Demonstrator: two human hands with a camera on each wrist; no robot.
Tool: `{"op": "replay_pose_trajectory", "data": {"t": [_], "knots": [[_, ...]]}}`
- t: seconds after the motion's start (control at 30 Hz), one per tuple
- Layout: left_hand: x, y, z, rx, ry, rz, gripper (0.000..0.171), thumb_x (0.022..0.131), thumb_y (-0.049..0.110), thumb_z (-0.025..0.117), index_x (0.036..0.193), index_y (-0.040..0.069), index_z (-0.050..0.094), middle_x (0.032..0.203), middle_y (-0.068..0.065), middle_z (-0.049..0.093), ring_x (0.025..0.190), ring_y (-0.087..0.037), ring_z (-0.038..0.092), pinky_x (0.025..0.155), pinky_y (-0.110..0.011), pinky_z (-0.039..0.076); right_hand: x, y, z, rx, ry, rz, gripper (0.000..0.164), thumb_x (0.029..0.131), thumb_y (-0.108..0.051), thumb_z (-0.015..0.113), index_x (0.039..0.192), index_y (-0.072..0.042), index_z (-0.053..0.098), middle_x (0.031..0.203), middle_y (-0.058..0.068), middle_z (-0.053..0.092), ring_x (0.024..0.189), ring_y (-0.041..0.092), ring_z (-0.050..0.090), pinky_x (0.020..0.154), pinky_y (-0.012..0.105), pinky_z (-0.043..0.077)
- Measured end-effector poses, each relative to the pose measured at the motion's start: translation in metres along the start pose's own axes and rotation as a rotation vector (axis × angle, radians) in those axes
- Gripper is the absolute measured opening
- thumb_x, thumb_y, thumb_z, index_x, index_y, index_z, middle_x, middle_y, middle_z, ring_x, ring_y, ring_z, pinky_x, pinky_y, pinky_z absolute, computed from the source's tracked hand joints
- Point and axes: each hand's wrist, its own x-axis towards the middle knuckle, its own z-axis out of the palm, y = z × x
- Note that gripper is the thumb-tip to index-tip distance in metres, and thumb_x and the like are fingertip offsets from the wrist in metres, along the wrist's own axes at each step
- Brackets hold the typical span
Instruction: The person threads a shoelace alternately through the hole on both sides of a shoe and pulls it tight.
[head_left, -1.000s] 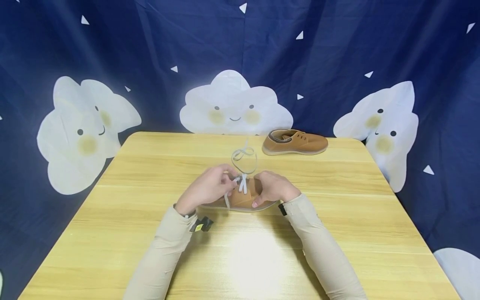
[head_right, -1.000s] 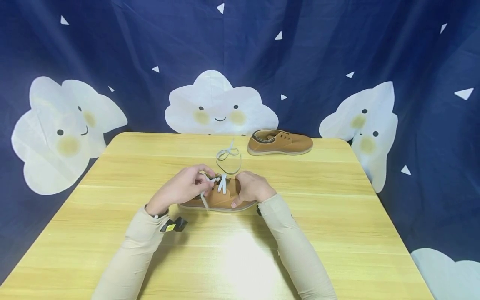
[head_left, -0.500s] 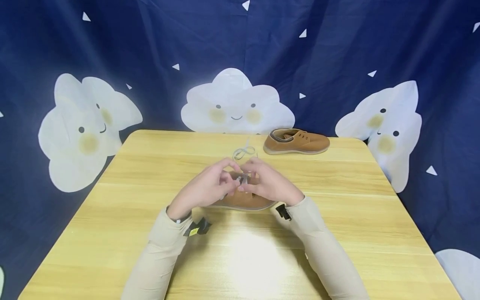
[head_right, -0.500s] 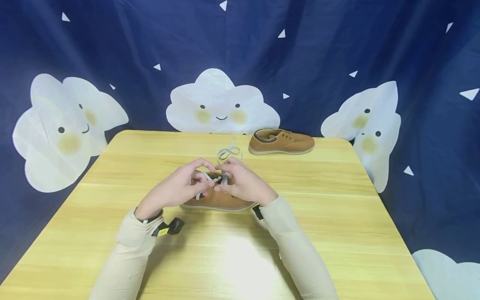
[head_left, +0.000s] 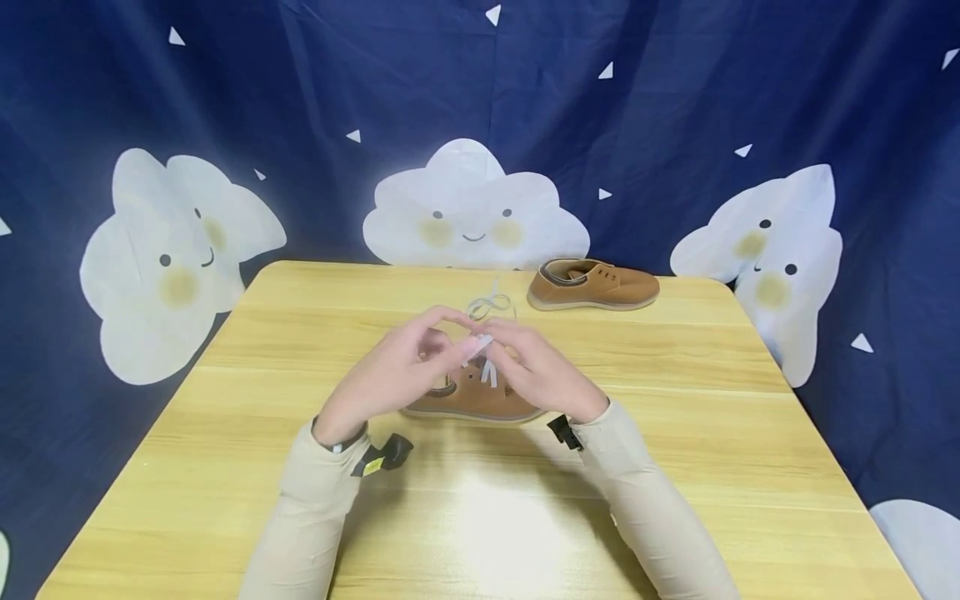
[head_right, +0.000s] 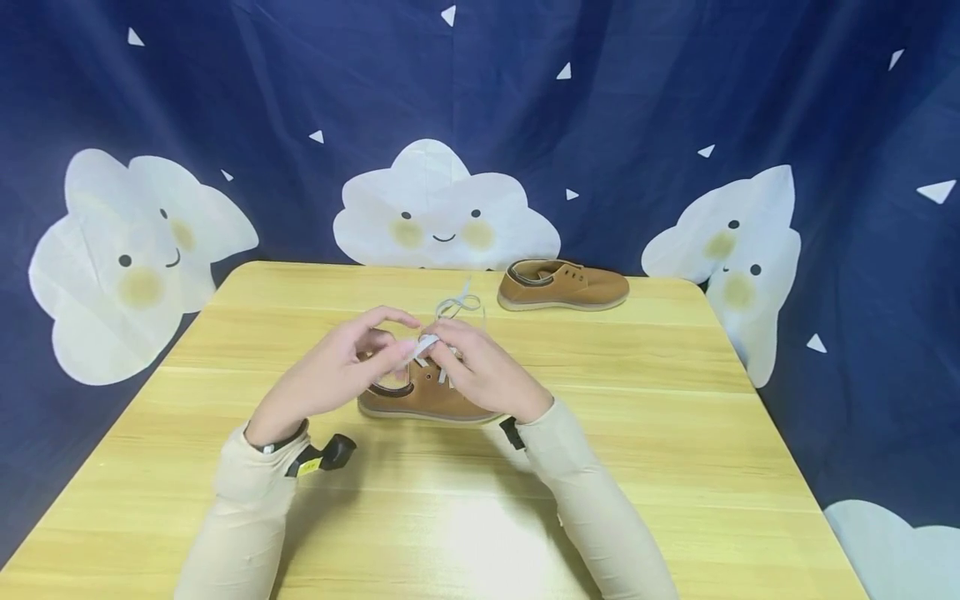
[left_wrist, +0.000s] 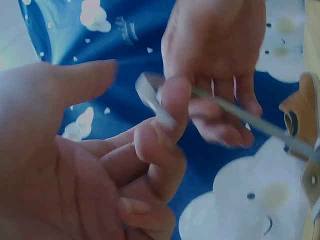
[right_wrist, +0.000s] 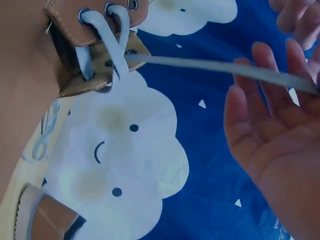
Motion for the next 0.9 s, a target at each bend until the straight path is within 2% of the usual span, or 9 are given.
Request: {"op": "replay_pose_trajectory", "data": {"t": [0.2,0.3,0.4,0.5,0.6,0.67,0.73,0.8,0.9], "knots": [[0.013,-0.018,-0.002,0.191,0.128,0.002,0.038,0.106,0.049,0.051,0.124,0.019,0.068,0.085,0.003,0.072,0.074,-0.014,0.066,0.065,-0.034,0.055,-0.002,-0.002,0.000,0.176,0.160,-0.036,0.032,0.111,-0.010,0.037,0.109,0.000,0.067,0.111,0.017,0.073,0.113,0.027,0.067,0.102,0.035,0.053],[0.023,-0.030,0.005,0.329,0.104,0.007,0.036,0.105,0.043,0.056,0.121,0.013,0.070,0.085,0.002,0.072,0.068,-0.012,0.062,0.060,-0.030,0.052,-0.003,-0.002,-0.002,0.280,0.259,-0.074,0.036,0.112,-0.013,0.032,0.098,0.004,0.060,0.096,0.016,0.070,0.108,0.023,0.069,0.099,0.033,0.055],[0.032,-0.042,0.015,0.415,0.043,0.000,0.029,0.103,0.035,0.062,0.117,0.011,0.072,0.087,0.001,0.073,0.066,-0.012,0.062,0.057,-0.030,0.052,-0.004,0.001,-0.002,0.441,0.311,-0.123,0.040,0.113,-0.022,0.031,0.087,0.004,0.046,0.076,0.011,0.055,0.085,0.021,0.066,0.096,0.032,0.055],[0.038,-0.052,0.025,0.475,-0.016,-0.020,0.026,0.099,0.030,0.068,0.116,0.012,0.073,0.093,0.001,0.074,0.073,-0.012,0.064,0.062,-0.030,0.054,-0.003,0.004,-0.001,0.617,0.312,-0.167,0.047,0.113,-0.040,0.034,0.084,-0.003,0.032,0.069,0.008,0.035,0.063,0.021,0.045,0.077,0.027,0.050],[0.041,-0.057,0.031,0.520,-0.077,-0.021,0.024,0.095,0.028,0.072,0.114,0.012,0.075,0.091,0.002,0.072,0.077,-0.011,0.063,0.066,-0.029,0.053,-0.003,0.008,0.000,0.689,0.318,-0.178,0.057,0.107,-0.059,0.037,0.086,-0.007,0.027,0.068,0.005,0.023,0.053,0.019,0.024,0.052,0.026,0.029],[0.041,-0.059,0.033,0.529,-0.108,-0.016,0.021,0.095,0.027,0.073,0.110,0.013,0.075,0.085,0.003,0.069,0.074,-0.012,0.060,0.064,-0.030,0.051,-0.002,0.008,-0.001,0.665,0.329,-0.137,0.061,0.105,-0.065,0.035,0.088,-0.007,0.031,0.066,0.002,0.021,0.050,0.016,0.018,0.046,0.027,0.016],[0.042,-0.059,0.033,0.524,-0.132,-0.014,0.016,0.094,0.025,0.073,0.105,0.014,0.076,0.079,0.003,0.065,0.071,-0.013,0.058,0.061,-0.030,0.048,-0.001,0.009,-0.002,0.561,0.340,-0.066,0.059,0.108,-0.059,0.037,0.088,-0.003,0.040,0.063,-0.002,0.025,0.049,0.012,0.021,0.044,0.025,0.017],[0.041,-0.058,0.034,0.520,-0.134,-0.017,0.012,0.094,0.024,0.073,0.102,0.016,0.076,0.080,0.004,0.065,0.071,-0.013,0.058,0.062,-0.031,0.048,-0.001,0.010,-0.004,0.411,0.326,0.024,0.052,0.111,-0.045,0.041,0.088,0.001,0.051,0.062,-0.001,0.034,0.052,0.013,0.031,0.047,0.024,0.027],[0.041,-0.059,0.034,0.524,-0.120,-0.020,0.010,0.096,0.023,0.068,0.098,0.018,0.077,0.085,0.005,0.067,0.074,-0.012,0.058,0.066,-0.031,0.050,0.000,0.014,-0.006,0.196,0.226,0.140,0.037,0.109,-0.024,0.049,0.085,0.001,0.062,0.071,0.008,0.056,0.068,0.016,0.051,0.066,0.026,0.045]]}}
